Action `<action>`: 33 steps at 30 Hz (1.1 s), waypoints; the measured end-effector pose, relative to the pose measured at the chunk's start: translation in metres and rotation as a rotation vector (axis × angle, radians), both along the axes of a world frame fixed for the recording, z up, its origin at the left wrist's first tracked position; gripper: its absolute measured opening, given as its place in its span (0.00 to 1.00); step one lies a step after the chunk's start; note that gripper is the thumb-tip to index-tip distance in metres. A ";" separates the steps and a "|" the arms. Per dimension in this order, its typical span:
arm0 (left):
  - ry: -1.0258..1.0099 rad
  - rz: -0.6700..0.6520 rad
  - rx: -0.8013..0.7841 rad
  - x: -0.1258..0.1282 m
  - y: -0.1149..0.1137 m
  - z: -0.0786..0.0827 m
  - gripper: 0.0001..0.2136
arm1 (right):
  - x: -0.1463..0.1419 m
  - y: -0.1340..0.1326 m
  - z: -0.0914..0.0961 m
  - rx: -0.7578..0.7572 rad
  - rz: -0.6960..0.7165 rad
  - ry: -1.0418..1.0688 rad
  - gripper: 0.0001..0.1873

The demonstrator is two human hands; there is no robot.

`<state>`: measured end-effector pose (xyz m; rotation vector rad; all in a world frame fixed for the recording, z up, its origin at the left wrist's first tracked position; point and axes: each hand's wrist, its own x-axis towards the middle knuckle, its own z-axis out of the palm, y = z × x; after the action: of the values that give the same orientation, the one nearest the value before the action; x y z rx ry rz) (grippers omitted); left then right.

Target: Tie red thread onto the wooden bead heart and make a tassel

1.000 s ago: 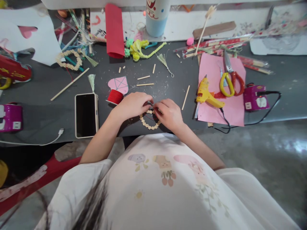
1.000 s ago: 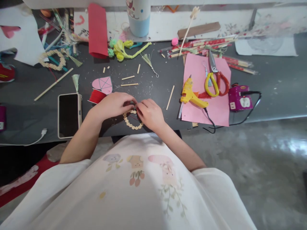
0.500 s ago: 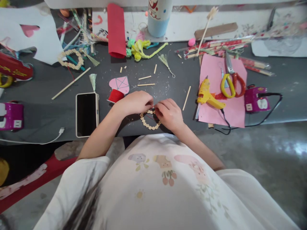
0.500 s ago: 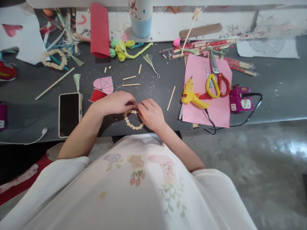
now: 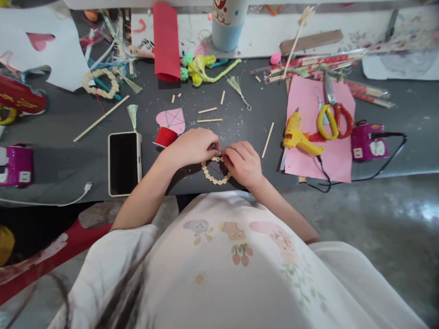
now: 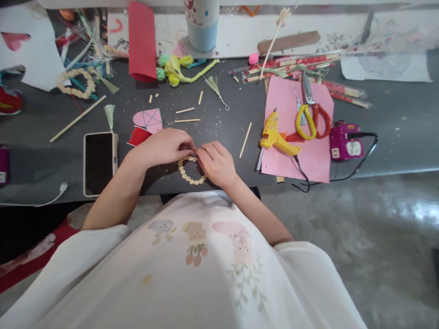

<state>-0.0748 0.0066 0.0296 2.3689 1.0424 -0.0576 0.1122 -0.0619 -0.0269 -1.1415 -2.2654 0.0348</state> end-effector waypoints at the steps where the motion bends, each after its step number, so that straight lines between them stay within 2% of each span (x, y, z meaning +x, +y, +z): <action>1: -0.017 -0.002 0.005 0.000 0.000 0.000 0.12 | 0.000 0.000 0.000 0.003 0.013 0.010 0.12; 7: -0.060 -0.058 -0.091 -0.001 0.001 0.000 0.13 | 0.001 0.001 -0.001 0.052 0.046 0.035 0.10; 14: 0.005 0.016 -0.118 -0.001 0.000 -0.004 0.12 | 0.001 0.000 0.001 0.132 0.040 0.052 0.08; 18: 0.000 0.067 -0.111 -0.002 -0.001 -0.005 0.12 | 0.000 0.001 -0.001 0.096 0.002 0.036 0.09; 26: -0.006 0.054 -0.113 0.000 -0.004 -0.004 0.12 | -0.005 0.003 -0.004 0.033 -0.083 -0.055 0.12; 33: 0.017 0.035 -0.101 0.000 -0.007 -0.005 0.13 | -0.007 0.004 -0.002 0.036 -0.104 -0.045 0.11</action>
<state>-0.0745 0.0000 0.0251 2.2627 1.0634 -0.1154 0.1052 -0.0584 -0.0289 -1.2507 -2.2328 -0.0738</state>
